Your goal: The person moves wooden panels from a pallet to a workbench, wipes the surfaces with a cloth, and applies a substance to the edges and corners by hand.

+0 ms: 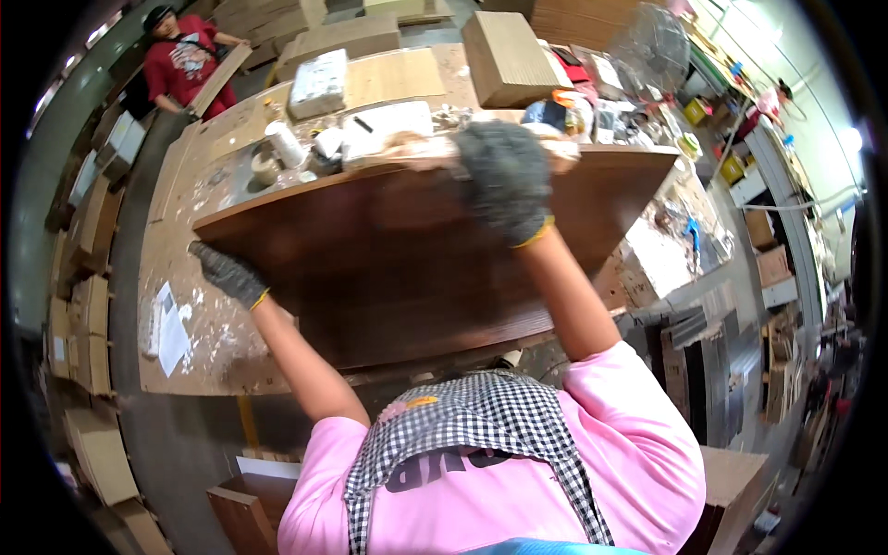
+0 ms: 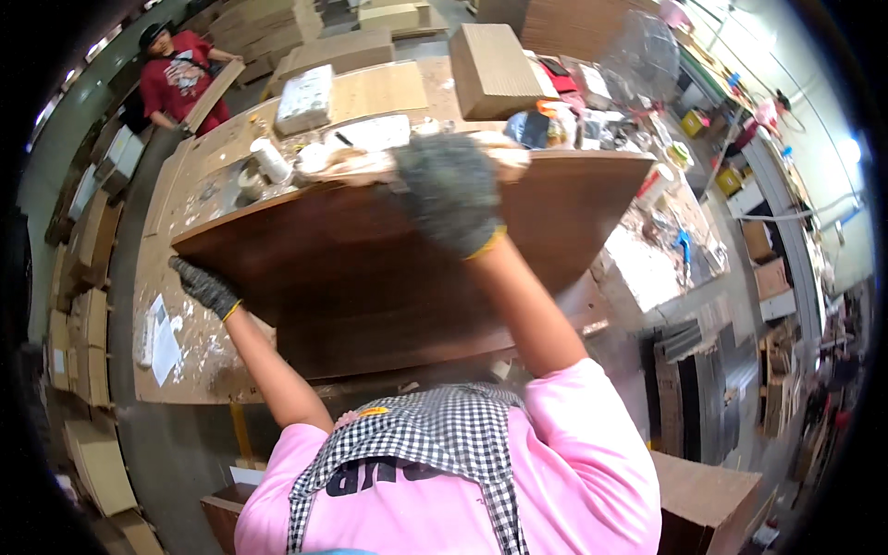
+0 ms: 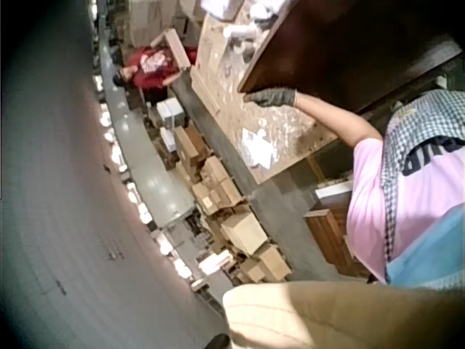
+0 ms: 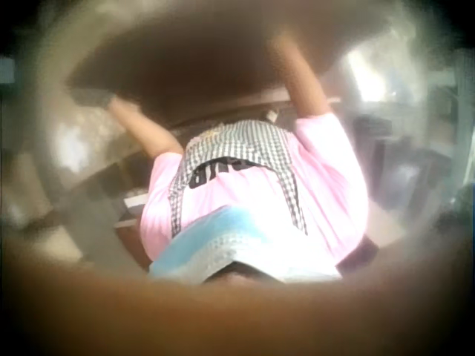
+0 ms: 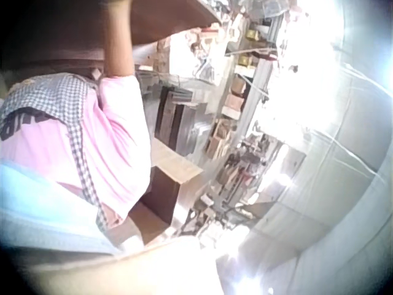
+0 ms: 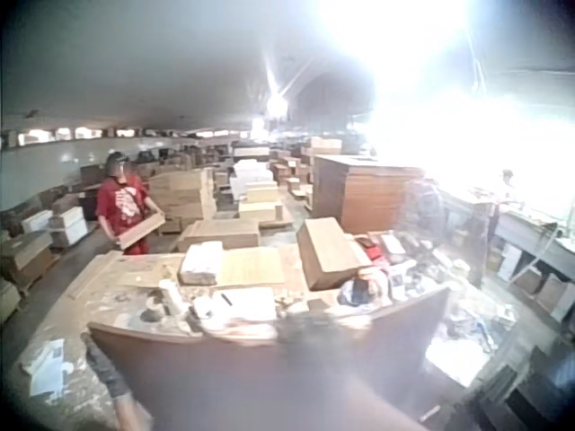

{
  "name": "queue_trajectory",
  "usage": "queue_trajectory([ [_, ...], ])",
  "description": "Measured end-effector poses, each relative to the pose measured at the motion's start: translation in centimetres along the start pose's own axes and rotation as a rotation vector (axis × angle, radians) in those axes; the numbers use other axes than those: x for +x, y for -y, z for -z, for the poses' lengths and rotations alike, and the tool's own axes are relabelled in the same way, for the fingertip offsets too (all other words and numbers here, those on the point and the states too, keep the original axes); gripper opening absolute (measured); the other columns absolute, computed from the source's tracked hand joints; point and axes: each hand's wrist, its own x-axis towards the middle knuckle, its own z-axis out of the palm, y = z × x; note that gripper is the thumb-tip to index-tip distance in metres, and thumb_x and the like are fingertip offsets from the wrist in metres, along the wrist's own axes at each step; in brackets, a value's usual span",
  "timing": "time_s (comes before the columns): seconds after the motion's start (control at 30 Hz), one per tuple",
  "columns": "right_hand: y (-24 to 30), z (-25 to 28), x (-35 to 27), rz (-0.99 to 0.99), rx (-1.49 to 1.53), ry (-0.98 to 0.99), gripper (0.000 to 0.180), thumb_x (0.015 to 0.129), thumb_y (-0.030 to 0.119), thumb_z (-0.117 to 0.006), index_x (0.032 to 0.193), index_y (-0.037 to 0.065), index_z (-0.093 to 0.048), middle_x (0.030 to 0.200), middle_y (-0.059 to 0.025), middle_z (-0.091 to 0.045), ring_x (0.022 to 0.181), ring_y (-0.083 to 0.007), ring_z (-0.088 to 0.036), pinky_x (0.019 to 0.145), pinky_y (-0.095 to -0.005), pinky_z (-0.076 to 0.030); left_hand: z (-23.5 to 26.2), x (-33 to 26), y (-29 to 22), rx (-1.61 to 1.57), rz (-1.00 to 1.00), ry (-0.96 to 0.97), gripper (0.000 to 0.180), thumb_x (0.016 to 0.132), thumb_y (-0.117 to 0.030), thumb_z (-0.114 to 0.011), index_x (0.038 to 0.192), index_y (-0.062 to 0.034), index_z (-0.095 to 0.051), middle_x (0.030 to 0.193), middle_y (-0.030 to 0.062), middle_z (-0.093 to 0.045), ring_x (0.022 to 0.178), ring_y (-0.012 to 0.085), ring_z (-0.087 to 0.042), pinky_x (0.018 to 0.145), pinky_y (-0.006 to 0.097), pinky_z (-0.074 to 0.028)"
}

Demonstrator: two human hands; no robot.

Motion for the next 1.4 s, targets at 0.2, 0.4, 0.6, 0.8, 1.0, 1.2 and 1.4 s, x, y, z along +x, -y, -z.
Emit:
queue_trajectory([
  [0.2, -23.5, 7.8, -10.9, -0.104, -0.366, -0.073, 0.03, 0.093, 0.015, -0.057, 0.121, 0.006, -0.061, 0.126, -0.0171, -0.06, 0.114, -0.0384, -0.058, 0.105, -0.0478, -0.041, 1.0, 0.5, -0.9, -0.004, 0.041, 0.046, 0.071, 0.101, -0.058, -0.044, 0.111, 0.0079, -0.067, 0.105, 0.0142, -0.069, 0.091, 0.0225, -0.06, 0.085, 0.035, -0.05],
  [0.4, -34.7, 9.3, -34.4, -0.743, -0.306, 0.016, 0.049, 0.101, 0.022, -0.047, 0.144, 0.0, -0.041, 0.138, -0.0209, -0.052, 0.119, -0.0327, -0.057, 0.1, -0.0359, -0.047, 3.4, 0.1, 4.7, -0.386, 0.199, 0.234, 0.071, 0.102, -0.058, -0.041, 0.139, 0.0013, -0.053, 0.136, 0.0113, -0.057, 0.118, 0.0235, -0.054, 0.107, 0.037, -0.039],
  [0.6, -19.8, 4.2, -29.2, -1.353, 0.485, 0.093, 0.054, 0.105, 0.031, -0.048, 0.145, -0.004, -0.039, 0.145, -0.019, -0.049, 0.127, -0.0303, -0.053, 0.107, -0.0355, -0.042, 6.3, -2.3, 11.3, 0.055, 0.065, 0.212, 0.069, 0.103, -0.05, -0.044, 0.145, 0.0054, -0.041, 0.149, 0.0177, -0.046, 0.135, 0.027, -0.045, 0.114, 0.033, -0.033],
  [0.8, -22.3, 8.0, -27.9, -1.143, 0.482, 0.102, 0.047, 0.095, 0.026, -0.066, 0.127, -0.006, -0.057, 0.116, -0.0169, -0.066, 0.1, -0.0239, -0.061, 0.086, -0.0354, -0.049, 4.6, -1.2, 5.0, 0.61, 0.06, 0.72, 0.053, 0.106, -0.04, -0.042, 0.134, 0.0029, -0.058, 0.138, 0.0156, -0.058, 0.125, 0.0248, -0.055, 0.107, 0.033, -0.042],
  [1.0, -22.5, 10.0, -32.2, -1.228, 0.27, 0.626, 0.045, 0.089, 0.037, -0.07, 0.106, -0.005, -0.066, 0.088, -0.0161, -0.069, 0.078, -0.0257, -0.06, 0.074, -0.0406, -0.048, 11.4, -1.4, 15.3, 0.998, -0.521, 1.127, 0.036, 0.102, -0.017, -0.043, 0.13, 0.0, -0.06, 0.131, 0.0214, -0.061, 0.12, 0.0322, -0.058, 0.104, 0.038, -0.045],
  [1.2, -22.0, 10.6, -33.6, -1.246, 0.26, 0.769, 0.043, 0.092, 0.033, -0.066, 0.116, -0.003, -0.065, 0.105, -0.018, -0.07, 0.092, -0.0277, -0.063, 0.084, -0.0381, -0.048, 12.1, -3.0, 20.2, 0.9, -0.171, 1.139, 0.039, 0.101, -0.022, -0.047, 0.128, 0.0032, -0.059, 0.133, 0.0225, -0.059, 0.123, 0.0342, -0.055, 0.107, 0.04, -0.042],
  [1.4, -26.6, 17.1, -27.6, -0.821, -0.301, 0.577, 0.027, 0.097, 0.026, -0.057, 0.112, 0.006, -0.066, 0.108, -0.0194, -0.068, 0.095, -0.034, -0.066, 0.081, -0.041, -0.05, 15.3, -2.3, 22.5, 0.621, -0.318, 1.031, 0.038, 0.1, -0.024, -0.048, 0.127, -0.0018, -0.063, 0.127, 0.0218, -0.063, 0.117, 0.0373, -0.059, 0.102, 0.042, -0.046],
])
